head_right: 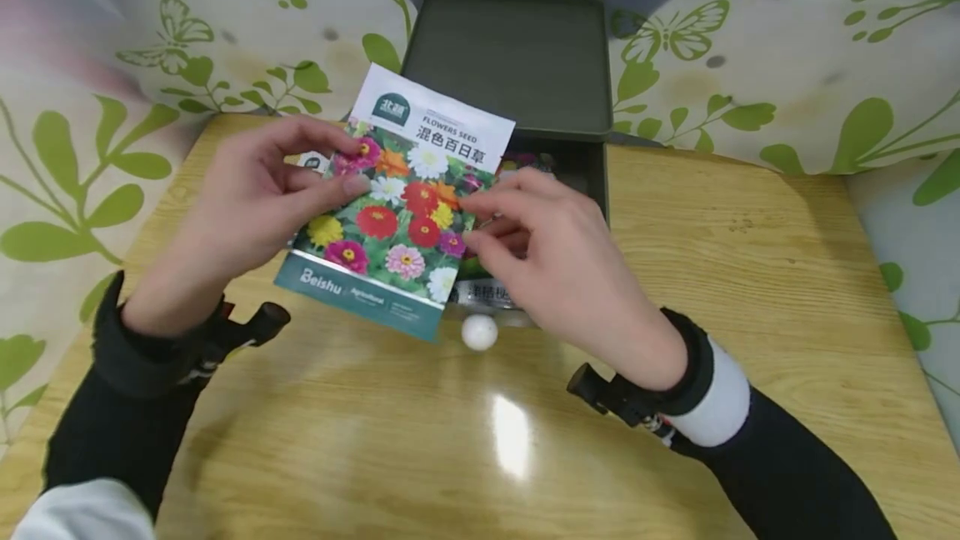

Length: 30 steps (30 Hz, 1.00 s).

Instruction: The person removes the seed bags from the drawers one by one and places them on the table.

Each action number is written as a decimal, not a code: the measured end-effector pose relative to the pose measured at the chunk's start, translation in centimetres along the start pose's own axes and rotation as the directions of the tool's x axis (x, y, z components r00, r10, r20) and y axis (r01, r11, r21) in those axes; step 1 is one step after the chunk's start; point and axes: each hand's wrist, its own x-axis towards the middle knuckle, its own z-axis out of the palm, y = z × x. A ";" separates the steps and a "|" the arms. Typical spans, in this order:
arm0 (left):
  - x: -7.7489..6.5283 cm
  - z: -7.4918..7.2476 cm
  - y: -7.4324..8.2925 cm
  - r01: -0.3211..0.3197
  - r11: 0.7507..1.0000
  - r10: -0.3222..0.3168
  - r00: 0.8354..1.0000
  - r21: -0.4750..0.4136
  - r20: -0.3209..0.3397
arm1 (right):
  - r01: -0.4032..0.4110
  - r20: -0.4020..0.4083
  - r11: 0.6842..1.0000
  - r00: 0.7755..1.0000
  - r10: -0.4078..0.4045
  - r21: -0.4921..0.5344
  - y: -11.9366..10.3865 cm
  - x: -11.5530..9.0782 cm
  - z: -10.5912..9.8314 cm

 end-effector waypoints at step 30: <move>0.8 -8.5 -8.4 0.154 0.988 -0.141 0.925 0.009 -0.354 | 0.090 0.143 0.995 0.985 -0.096 0.053 0.9 1.1 1.4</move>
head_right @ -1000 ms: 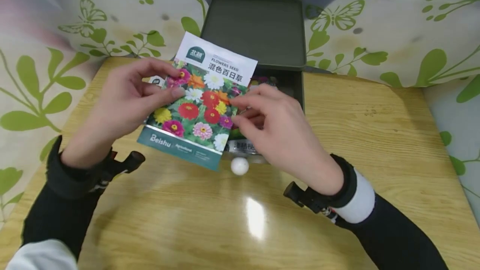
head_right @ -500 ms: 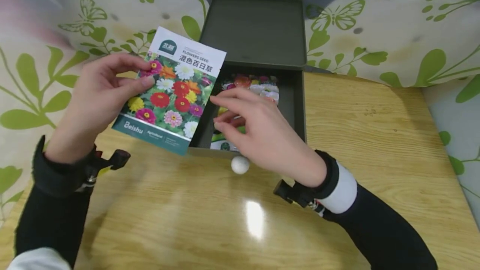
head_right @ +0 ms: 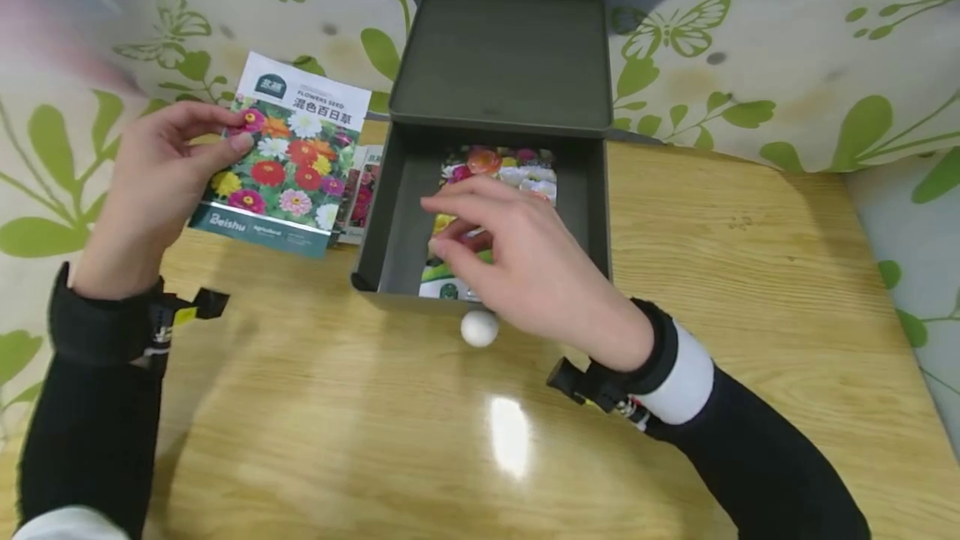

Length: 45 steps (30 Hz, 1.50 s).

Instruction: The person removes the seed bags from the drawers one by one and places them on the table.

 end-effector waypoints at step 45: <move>4.6 -4.7 -13.7 0.374 0.836 -0.406 0.914 0.402 -0.005 | 0.000 0.056 0.998 0.998 0.003 -0.062 0.2 -0.2 -0.1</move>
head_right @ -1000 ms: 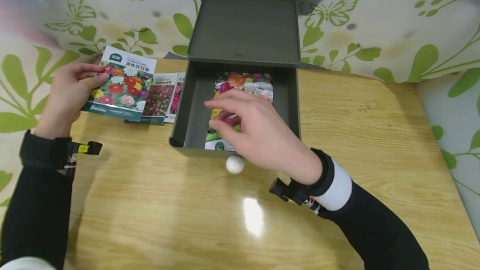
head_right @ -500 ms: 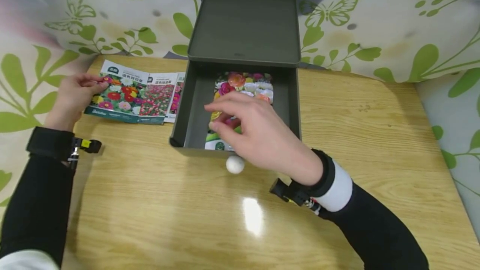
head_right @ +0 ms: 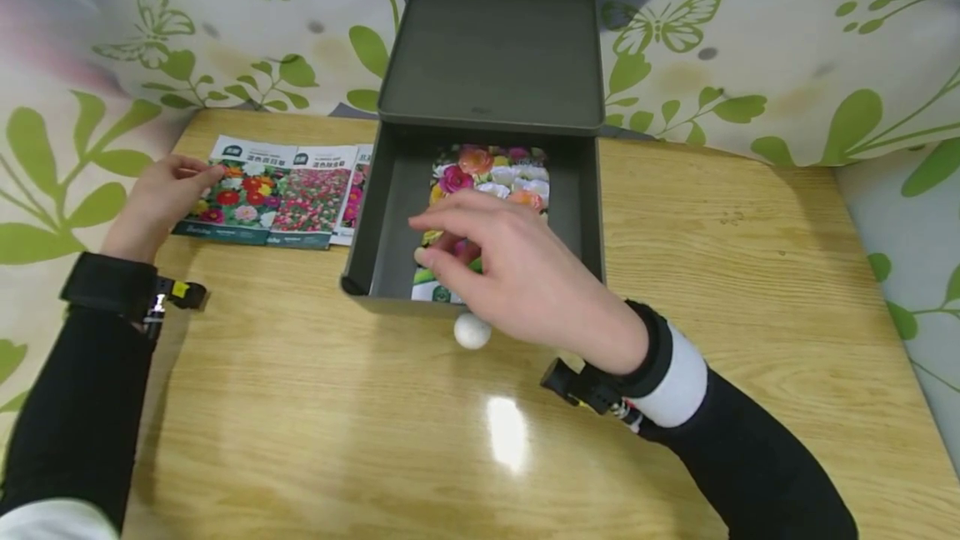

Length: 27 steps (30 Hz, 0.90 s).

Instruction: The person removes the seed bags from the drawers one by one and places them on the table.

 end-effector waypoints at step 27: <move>-7.1 0.9 11.4 -0.337 0.941 0.339 0.939 0.038 -0.059 | -0.090 -0.039 0.987 0.996 0.086 -0.131 0.8 -1.0 -3.1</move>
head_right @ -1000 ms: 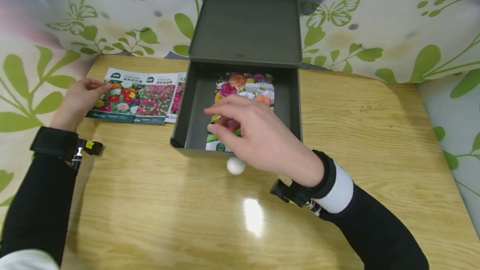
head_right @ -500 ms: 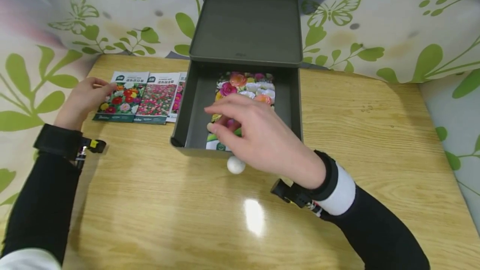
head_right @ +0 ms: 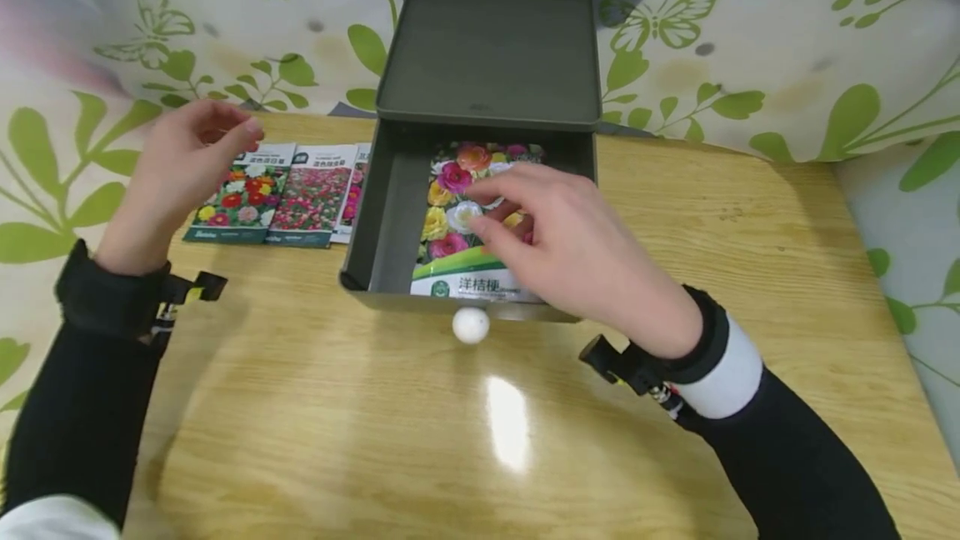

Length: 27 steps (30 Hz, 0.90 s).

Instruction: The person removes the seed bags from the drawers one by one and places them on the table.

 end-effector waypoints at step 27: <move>-4.1 6.4 15.2 -0.708 0.626 0.599 0.705 0.326 0.381 | -0.051 0.026 0.798 0.996 0.084 -0.601 1.2 1.6 1.0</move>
